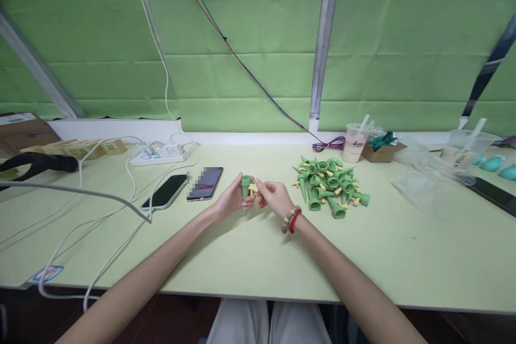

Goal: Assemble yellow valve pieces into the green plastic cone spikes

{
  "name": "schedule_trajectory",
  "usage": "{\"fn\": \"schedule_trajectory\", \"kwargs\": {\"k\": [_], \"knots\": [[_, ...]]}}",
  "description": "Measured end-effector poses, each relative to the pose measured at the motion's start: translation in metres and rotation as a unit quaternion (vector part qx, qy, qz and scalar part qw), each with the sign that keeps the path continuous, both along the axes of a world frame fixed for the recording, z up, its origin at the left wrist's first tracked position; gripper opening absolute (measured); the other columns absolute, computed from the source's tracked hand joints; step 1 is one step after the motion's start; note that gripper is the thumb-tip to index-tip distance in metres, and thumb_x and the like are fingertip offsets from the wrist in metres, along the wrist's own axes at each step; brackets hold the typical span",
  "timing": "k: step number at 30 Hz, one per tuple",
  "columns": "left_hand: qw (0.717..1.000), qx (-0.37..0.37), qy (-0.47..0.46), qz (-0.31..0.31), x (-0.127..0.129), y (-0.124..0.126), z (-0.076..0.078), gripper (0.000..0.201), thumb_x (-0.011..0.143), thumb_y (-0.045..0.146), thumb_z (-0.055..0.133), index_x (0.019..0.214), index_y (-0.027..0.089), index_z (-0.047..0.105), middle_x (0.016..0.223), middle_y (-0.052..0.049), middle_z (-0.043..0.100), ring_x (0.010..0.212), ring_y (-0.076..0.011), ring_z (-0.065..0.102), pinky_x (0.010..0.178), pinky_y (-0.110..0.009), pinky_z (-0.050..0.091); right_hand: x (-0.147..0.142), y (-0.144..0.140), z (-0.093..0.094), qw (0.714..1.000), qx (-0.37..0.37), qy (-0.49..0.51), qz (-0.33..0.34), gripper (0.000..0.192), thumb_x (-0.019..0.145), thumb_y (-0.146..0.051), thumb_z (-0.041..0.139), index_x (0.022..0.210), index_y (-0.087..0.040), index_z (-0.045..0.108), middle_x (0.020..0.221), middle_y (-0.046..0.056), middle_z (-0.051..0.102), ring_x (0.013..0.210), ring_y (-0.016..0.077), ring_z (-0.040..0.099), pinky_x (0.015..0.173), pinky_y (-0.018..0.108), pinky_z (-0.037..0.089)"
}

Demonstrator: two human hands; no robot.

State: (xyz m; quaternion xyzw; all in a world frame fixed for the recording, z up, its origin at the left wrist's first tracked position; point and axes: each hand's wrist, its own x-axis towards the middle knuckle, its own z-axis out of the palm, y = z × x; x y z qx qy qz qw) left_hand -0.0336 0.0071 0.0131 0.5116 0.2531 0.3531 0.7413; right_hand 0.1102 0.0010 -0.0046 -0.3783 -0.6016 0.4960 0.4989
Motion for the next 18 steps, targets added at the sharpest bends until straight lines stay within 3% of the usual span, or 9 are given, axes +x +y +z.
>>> {"fn": "schedule_trajectory", "kwargs": {"k": [4, 7, 10, 14, 18], "knots": [[1.000, 0.021, -0.004, 0.005, 0.002, 0.002, -0.004, 0.043, 0.083, 0.058, 0.032, 0.078, 0.018, 0.047, 0.056, 0.002, 0.042, 0.045, -0.0086, 0.036, 0.049, -0.021, 0.031, -0.006, 0.001, -0.004, 1.000, -0.013, -0.008, 0.013, 0.057, 0.075, -0.069, 0.035, 0.064, -0.016, 0.052, 0.051, 0.001, 0.057, 0.041, 0.0098, 0.052, 0.043, 0.023, 0.045], [1.000, 0.010, -0.009, 0.026, 0.002, 0.004, -0.006, 0.044, 0.082, 0.060, 0.032, 0.080, 0.018, 0.046, 0.055, 0.002, 0.042, 0.044, -0.0081, 0.035, 0.047, -0.020, 0.031, -0.003, 0.001, -0.007, 0.996, 0.048, -0.077, -0.015, 0.056, 0.081, -0.065, 0.028, 0.068, -0.017, 0.054, 0.052, 0.000, 0.056, 0.042, 0.0096, 0.051, 0.043, 0.022, 0.043], [0.998, -0.021, -0.030, 0.050, 0.001, 0.006, -0.004, 0.045, 0.080, 0.062, 0.034, 0.079, 0.018, 0.045, 0.054, 0.003, 0.040, 0.042, -0.0073, 0.034, 0.046, -0.019, 0.031, 0.004, 0.001, -0.005, 0.980, 0.112, -0.159, -0.048, 0.044, 0.083, -0.057, 0.037, 0.077, -0.018, 0.057, 0.057, -0.001, 0.059, 0.043, 0.0094, 0.052, 0.046, 0.022, 0.042], [0.995, -0.056, -0.053, 0.067, 0.000, 0.008, -0.002, 0.048, 0.080, 0.063, 0.030, 0.079, 0.018, 0.046, 0.052, 0.004, 0.039, 0.041, -0.0074, 0.034, 0.043, -0.019, 0.031, 0.008, 0.003, 0.000, 0.981, 0.133, -0.128, -0.062, 0.036, 0.075, -0.047, 0.055, 0.097, -0.019, 0.058, 0.082, 0.005, 0.065, 0.062, 0.0134, 0.061, 0.053, 0.024, 0.047], [0.996, -0.058, -0.040, 0.056, 0.001, 0.006, -0.002, 0.049, 0.080, 0.064, 0.027, 0.080, 0.018, 0.045, 0.052, 0.004, 0.039, 0.040, -0.0069, 0.032, 0.042, -0.018, 0.031, 0.005, 0.003, 0.001, 0.982, 0.135, -0.095, -0.086, 0.028, 0.071, -0.043, 0.060, 0.079, -0.017, 0.062, 0.077, 0.007, 0.065, 0.067, 0.0162, 0.060, 0.060, 0.027, 0.048]]}}
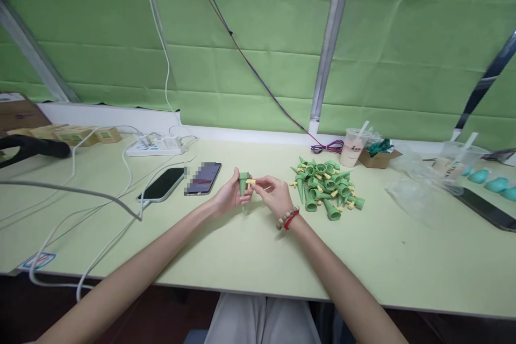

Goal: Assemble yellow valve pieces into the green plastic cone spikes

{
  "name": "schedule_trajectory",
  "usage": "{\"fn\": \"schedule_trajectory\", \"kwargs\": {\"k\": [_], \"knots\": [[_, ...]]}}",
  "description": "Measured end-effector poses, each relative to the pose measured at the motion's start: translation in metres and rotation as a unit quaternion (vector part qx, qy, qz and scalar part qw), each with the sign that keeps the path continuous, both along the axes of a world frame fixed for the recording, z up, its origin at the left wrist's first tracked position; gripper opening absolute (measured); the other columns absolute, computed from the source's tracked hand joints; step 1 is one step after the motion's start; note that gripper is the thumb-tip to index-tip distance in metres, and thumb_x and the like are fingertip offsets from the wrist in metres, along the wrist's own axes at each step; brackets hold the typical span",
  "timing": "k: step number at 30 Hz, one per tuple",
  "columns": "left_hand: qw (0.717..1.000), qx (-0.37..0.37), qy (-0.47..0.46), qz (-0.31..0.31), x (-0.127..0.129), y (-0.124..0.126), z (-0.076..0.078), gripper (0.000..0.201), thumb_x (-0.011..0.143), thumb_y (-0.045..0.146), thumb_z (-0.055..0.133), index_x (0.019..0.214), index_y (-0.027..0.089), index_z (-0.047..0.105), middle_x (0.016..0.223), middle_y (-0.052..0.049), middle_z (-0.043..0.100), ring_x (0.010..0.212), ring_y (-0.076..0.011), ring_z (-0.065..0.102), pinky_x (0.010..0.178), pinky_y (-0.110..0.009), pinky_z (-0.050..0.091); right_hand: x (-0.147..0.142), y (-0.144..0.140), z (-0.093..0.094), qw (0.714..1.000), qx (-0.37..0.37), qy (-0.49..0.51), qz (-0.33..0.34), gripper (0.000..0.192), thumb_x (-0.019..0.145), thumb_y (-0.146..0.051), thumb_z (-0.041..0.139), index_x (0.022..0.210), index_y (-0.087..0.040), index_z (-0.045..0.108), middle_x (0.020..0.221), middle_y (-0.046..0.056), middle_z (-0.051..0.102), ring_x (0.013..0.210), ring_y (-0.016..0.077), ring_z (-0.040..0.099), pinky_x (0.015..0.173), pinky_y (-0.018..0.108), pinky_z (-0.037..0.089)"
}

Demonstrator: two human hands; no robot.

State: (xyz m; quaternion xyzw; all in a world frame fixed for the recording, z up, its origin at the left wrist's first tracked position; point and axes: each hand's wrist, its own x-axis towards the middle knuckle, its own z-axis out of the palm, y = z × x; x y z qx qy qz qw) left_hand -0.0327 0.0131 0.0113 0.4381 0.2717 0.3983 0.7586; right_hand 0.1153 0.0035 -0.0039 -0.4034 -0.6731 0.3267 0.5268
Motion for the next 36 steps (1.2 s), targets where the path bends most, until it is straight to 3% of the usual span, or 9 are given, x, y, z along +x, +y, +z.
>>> {"fn": "schedule_trajectory", "kwargs": {"k": [8, 15, 19, 21, 23, 25, 28, 31, 36], "knots": [[0.995, 0.079, 0.061, -0.006, 0.006, -0.002, -0.005, 0.052, 0.078, 0.066, 0.028, 0.077, 0.018, 0.046, 0.047, 0.005, 0.041, 0.034, -0.0046, 0.029, 0.037, -0.015, 0.025, -0.004, -0.006, -0.004, 0.998, -0.016, -0.054, 0.027, 0.046, 0.086, -0.052, 0.031, 0.054, -0.020, 0.041, 0.048, -0.003, 0.043, 0.049, 0.0112, 0.044, 0.053, 0.024, 0.038], [0.988, 0.074, 0.132, 0.023, -0.001, -0.004, 0.002, 0.058, 0.076, 0.071, 0.018, 0.071, 0.019, 0.044, 0.038, 0.008, 0.034, 0.024, -0.0065, 0.026, 0.027, -0.019, 0.026, 0.003, -0.008, 0.000, 0.975, 0.078, -0.206, 0.008, 0.026, 0.085, -0.044, 0.041, 0.092, -0.022, 0.051, 0.083, 0.001, 0.057, 0.054, 0.0099, 0.046, 0.056, 0.024, 0.038], [0.978, 0.077, 0.188, -0.041, 0.000, -0.003, -0.007, 0.062, 0.076, 0.071, 0.014, 0.068, 0.018, 0.045, 0.037, 0.008, 0.028, 0.024, -0.0075, 0.028, 0.028, -0.021, 0.030, 0.002, -0.008, -0.005, 0.967, 0.107, -0.230, 0.011, 0.024, 0.090, -0.038, 0.033, 0.084, -0.022, 0.050, 0.080, 0.002, 0.055, 0.061, 0.0126, 0.048, 0.059, 0.025, 0.036], [0.972, 0.108, 0.205, -0.023, 0.002, -0.004, -0.012, 0.059, 0.076, 0.072, 0.017, 0.067, 0.019, 0.042, 0.037, 0.009, 0.027, 0.024, -0.0074, 0.027, 0.028, -0.021, 0.028, -0.002, -0.008, -0.009, 0.971, 0.105, -0.215, 0.003, 0.029, 0.089, -0.041, 0.032, 0.073, -0.021, 0.046, 0.070, 0.001, 0.052, 0.060, 0.0134, 0.046, 0.058, 0.025, 0.035], [0.961, 0.176, 0.209, 0.040, 0.003, -0.008, -0.014, 0.051, 0.077, 0.068, 0.027, 0.071, 0.020, 0.041, 0.040, 0.009, 0.029, 0.027, -0.0059, 0.027, 0.029, -0.018, 0.022, -0.008, -0.009, -0.012, 0.985, 0.056, -0.163, 0.014, 0.039, 0.088, -0.048, 0.029, 0.063, -0.021, 0.040, 0.057, -0.001, 0.046, 0.053, 0.0129, 0.043, 0.055, 0.025, 0.034], [0.950, 0.231, 0.196, 0.079, 0.003, -0.012, -0.011, 0.044, 0.077, 0.063, 0.037, 0.080, 0.020, 0.042, 0.044, 0.010, 0.029, 0.031, -0.0043, 0.024, 0.031, -0.015, 0.018, -0.015, -0.010, -0.015, 0.994, -0.048, -0.073, 0.064, 0.048, 0.087, -0.058, 0.020, 0.056, -0.022, 0.032, 0.045, -0.004, 0.037, 0.042, 0.0116, 0.039, 0.048, 0.025, 0.034], [0.954, 0.235, 0.168, 0.085, 0.003, -0.018, -0.003, 0.042, 0.078, 0.062, 0.039, 0.084, 0.020, 0.042, 0.044, 0.010, 0.026, 0.032, -0.0035, 0.019, 0.032, -0.015, 0.014, -0.021, -0.011, -0.015, 0.979, -0.148, 0.025, 0.141, 0.054, 0.084, -0.063, 0.006, 0.054, -0.023, 0.026, 0.038, -0.005, 0.031, 0.033, 0.0105, 0.034, 0.041, 0.025, 0.033], [0.963, 0.197, 0.150, 0.104, 0.002, -0.018, 0.002, 0.046, 0.078, 0.065, 0.032, 0.083, 0.021, 0.040, 0.043, 0.010, 0.027, 0.031, -0.0041, 0.018, 0.030, -0.015, 0.014, -0.016, -0.012, -0.010, 0.994, -0.060, -0.019, 0.089, 0.054, 0.086, -0.060, 0.016, 0.058, -0.020, 0.039, 0.043, -0.004, 0.039, 0.038, 0.0097, 0.037, 0.044, 0.023, 0.032], [0.977, 0.136, 0.145, 0.072, 0.001, -0.014, 0.007, 0.051, 0.076, 0.070, 0.026, 0.074, 0.020, 0.038, 0.043, 0.009, 0.033, 0.028, -0.0044, 0.024, 0.028, -0.016, 0.024, -0.002, -0.012, -0.002, 0.987, 0.042, -0.157, 0.015, 0.032, 0.089, -0.048, 0.032, 0.092, -0.021, 0.048, 0.063, -0.003, 0.055, 0.046, 0.0096, 0.045, 0.049, 0.022, 0.031]]}}
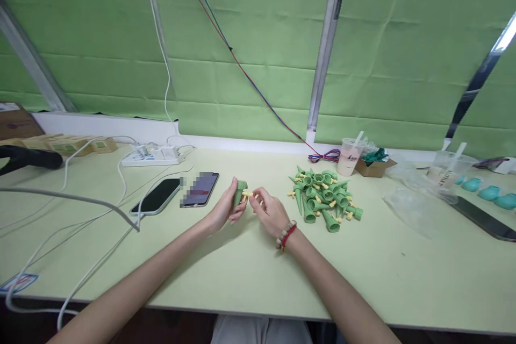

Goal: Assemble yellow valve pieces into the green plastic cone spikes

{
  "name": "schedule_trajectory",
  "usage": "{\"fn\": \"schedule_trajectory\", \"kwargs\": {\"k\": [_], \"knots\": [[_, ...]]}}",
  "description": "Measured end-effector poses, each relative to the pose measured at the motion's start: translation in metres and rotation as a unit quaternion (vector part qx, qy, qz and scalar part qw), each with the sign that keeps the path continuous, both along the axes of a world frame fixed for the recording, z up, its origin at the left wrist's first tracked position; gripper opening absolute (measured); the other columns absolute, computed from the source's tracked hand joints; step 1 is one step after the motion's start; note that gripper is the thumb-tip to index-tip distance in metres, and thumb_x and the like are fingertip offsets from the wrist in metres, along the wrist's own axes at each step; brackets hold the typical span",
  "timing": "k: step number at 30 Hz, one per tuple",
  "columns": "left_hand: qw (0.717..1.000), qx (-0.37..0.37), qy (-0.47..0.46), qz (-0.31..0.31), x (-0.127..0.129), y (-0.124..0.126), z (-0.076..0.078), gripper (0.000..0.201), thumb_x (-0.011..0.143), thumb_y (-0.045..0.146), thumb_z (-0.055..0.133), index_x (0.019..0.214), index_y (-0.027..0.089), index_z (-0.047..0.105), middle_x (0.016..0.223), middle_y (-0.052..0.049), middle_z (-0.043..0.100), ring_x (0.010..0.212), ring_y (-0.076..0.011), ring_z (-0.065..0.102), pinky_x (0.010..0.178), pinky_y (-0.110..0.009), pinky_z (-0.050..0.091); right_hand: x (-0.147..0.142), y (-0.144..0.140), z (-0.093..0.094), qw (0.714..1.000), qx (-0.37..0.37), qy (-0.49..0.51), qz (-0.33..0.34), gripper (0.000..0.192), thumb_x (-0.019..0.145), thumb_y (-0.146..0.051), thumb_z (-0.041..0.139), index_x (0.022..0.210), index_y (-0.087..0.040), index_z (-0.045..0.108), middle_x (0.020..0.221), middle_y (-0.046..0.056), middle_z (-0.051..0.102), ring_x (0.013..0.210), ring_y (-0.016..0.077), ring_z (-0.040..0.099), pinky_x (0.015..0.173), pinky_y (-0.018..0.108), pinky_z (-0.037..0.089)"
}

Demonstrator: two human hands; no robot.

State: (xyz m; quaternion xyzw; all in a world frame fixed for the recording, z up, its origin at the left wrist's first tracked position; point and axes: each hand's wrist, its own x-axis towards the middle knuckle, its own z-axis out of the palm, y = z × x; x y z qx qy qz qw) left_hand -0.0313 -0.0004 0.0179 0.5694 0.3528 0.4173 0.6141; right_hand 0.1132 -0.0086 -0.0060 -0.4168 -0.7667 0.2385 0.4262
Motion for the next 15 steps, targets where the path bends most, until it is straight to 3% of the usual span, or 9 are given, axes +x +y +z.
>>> {"fn": "schedule_trajectory", "kwargs": {"k": [3, 7, 12, 15], "knots": [[0.997, -0.052, 0.006, -0.058, 0.0000, 0.0036, -0.0023, 0.057, 0.076, 0.071, 0.020, 0.066, 0.018, 0.039, 0.043, 0.008, 0.033, 0.026, -0.0037, 0.024, 0.027, -0.017, 0.026, 0.0029, 0.0008, 0.0013, 0.996, 0.040, -0.071, -0.029, 0.028, 0.091, -0.043, 0.029, 0.096, -0.022, 0.048, 0.068, -0.002, 0.057, 0.049, 0.0107, 0.047, 0.052, 0.022, 0.031], [0.994, -0.069, 0.007, -0.088, -0.0007, 0.0072, -0.0069, 0.049, 0.078, 0.065, 0.032, 0.068, 0.018, 0.040, 0.047, 0.008, 0.037, 0.027, -0.0042, 0.028, 0.029, -0.018, 0.030, 0.0072, 0.0047, 0.0010, 0.985, 0.080, -0.138, -0.060, 0.027, 0.092, -0.039, 0.029, 0.092, -0.022, 0.050, 0.070, -0.002, 0.059, 0.055, 0.0121, 0.050, 0.055, 0.023, 0.031], [0.987, -0.097, -0.003, -0.127, -0.0019, 0.0044, -0.0043, 0.036, 0.081, 0.053, 0.038, 0.071, 0.018, 0.038, 0.051, 0.008, 0.038, 0.030, -0.0040, 0.030, 0.033, -0.020, 0.033, 0.0106, 0.0091, -0.0030, 0.987, 0.082, -0.133, -0.035, 0.024, 0.091, -0.037, 0.031, 0.092, -0.022, 0.050, 0.078, -0.001, 0.060, 0.058, 0.0115, 0.050, 0.057, 0.023, 0.033], [0.991, -0.059, 0.013, -0.117, -0.0016, 0.0009, -0.0023, 0.023, 0.080, 0.043, 0.042, 0.081, 0.021, 0.035, 0.052, 0.010, 0.038, 0.030, -0.0045, 0.029, 0.032, -0.020, 0.034, 0.0075, 0.0071, -0.0039, 0.991, 0.078, -0.107, -0.020, 0.028, 0.093, -0.034, 0.025, 0.092, -0.022, 0.049, 0.077, 0.000, 0.059, 0.064, 0.0129, 0.052, 0.060, 0.023, 0.034]]}}
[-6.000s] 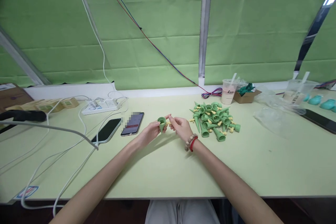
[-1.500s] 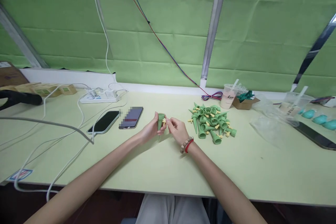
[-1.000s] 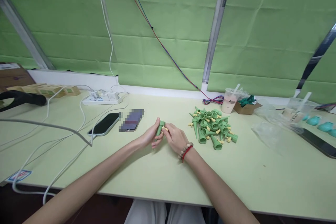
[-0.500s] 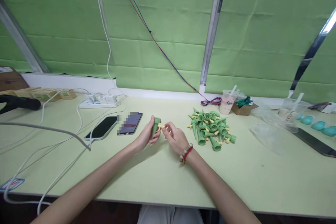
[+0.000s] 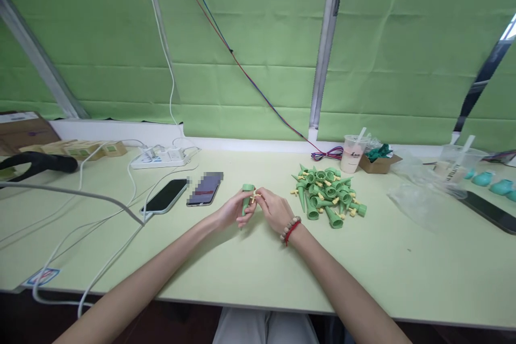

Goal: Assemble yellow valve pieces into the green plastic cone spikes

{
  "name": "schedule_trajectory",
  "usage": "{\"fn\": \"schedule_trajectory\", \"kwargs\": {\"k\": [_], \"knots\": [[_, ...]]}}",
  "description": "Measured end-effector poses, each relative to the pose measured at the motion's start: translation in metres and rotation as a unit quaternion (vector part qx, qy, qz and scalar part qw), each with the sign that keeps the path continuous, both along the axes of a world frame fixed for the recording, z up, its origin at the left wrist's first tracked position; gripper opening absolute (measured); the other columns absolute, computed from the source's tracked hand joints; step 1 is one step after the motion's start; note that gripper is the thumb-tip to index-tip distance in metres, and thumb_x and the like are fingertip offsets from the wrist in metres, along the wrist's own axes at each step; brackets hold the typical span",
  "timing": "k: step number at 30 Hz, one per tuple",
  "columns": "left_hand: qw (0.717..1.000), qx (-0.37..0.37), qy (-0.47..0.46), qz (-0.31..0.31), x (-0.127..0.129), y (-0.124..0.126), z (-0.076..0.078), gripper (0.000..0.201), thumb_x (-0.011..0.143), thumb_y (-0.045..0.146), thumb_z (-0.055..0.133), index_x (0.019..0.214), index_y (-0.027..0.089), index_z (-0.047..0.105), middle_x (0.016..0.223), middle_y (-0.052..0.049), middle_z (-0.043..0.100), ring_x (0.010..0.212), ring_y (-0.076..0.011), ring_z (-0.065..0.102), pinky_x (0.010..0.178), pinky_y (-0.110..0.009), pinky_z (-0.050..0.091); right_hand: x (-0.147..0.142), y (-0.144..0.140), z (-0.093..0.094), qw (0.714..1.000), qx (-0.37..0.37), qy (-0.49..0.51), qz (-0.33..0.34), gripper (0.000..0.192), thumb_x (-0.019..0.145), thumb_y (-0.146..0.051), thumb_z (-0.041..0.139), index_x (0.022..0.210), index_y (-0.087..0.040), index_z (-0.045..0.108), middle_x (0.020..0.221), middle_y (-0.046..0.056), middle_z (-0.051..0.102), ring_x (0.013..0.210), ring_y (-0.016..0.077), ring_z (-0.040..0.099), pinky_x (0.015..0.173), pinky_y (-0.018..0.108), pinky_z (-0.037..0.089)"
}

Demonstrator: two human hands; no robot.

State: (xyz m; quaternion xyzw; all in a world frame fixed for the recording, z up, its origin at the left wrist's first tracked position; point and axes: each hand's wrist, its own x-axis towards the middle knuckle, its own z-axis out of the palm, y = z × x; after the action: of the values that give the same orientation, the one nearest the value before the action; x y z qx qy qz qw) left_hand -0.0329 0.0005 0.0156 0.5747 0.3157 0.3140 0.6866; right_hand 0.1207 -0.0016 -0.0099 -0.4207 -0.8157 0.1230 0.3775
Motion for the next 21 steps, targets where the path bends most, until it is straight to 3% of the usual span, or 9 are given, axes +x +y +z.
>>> {"fn": "schedule_trajectory", "kwargs": {"k": [5, 9, 14, 16, 21], "knots": [[0.994, 0.102, 0.025, 0.009, -0.002, 0.000, -0.006, 0.030, 0.078, 0.032, 0.049, 0.098, 0.025, 0.028, 0.055, 0.012, 0.038, 0.035, -0.0042, 0.034, 0.036, -0.017, 0.035, -0.004, -0.005, 0.002, 0.999, -0.003, 0.041, -0.011, 0.031, 0.093, -0.034, 0.025, 0.076, -0.021, 0.047, 0.066, -0.001, 0.051, 0.058, 0.0125, 0.046, 0.056, 0.024, 0.031], [0.985, 0.162, 0.058, 0.027, -0.004, 0.002, -0.012, 0.031, 0.080, 0.037, 0.050, 0.099, 0.025, 0.029, 0.055, 0.012, 0.036, 0.038, -0.0038, 0.036, 0.039, -0.015, 0.034, -0.008, -0.003, -0.003, 0.985, -0.105, 0.137, 0.003, 0.039, 0.090, -0.046, 0.026, 0.063, -0.020, 0.038, 0.051, -0.005, 0.036, 0.046, 0.0107, 0.038, 0.050, 0.024, 0.029], [0.980, 0.188, 0.064, 0.030, -0.004, 0.006, -0.012, 0.036, 0.080, 0.040, 0.051, 0.106, 0.024, 0.031, 0.062, 0.009, 0.045, 0.044, -0.0052, 0.045, 0.045, -0.019, 0.039, -0.012, 0.010, -0.007, 0.886, -0.321, 0.321, 0.093, 0.049, 0.074, -0.069, 0.037, 0.061, -0.021, 0.034, 0.050, -0.009, 0.027, 0.034, 0.0069, 0.033, 0.039, 0.023, 0.029], [0.975, 0.208, 0.065, 0.036, -0.003, 0.009, -0.012, 0.037, 0.081, 0.040, 0.050, 0.110, 0.024, 0.032, 0.060, 0.008, 0.047, 0.046, -0.0063, 0.047, 0.049, -0.020, 0.040, -0.011, 0.014, -0.007, 0.877, -0.323, 0.341, 0.102, 0.051, 0.071, -0.070, 0.042, 0.061, -0.021, 0.035, 0.050, -0.009, 0.027, 0.033, 0.0057, 0.033, 0.038, 0.022, 0.028], [0.972, 0.214, 0.044, 0.083, -0.003, 0.017, -0.019, 0.045, 0.077, 0.043, 0.055, 0.112, 0.021, 0.036, 0.061, 0.006, 0.052, 0.053, -0.0085, 0.053, 0.057, -0.024, 0.041, -0.006, 0.016, -0.006, 0.906, -0.257, 0.333, 0.048, 0.049, 0.079, -0.065, 0.034, 0.060, -0.020, 0.037, 0.050, -0.007, 0.032, 0.035, 0.0061, 0.035, 0.040, 0.022, 0.029]]}}
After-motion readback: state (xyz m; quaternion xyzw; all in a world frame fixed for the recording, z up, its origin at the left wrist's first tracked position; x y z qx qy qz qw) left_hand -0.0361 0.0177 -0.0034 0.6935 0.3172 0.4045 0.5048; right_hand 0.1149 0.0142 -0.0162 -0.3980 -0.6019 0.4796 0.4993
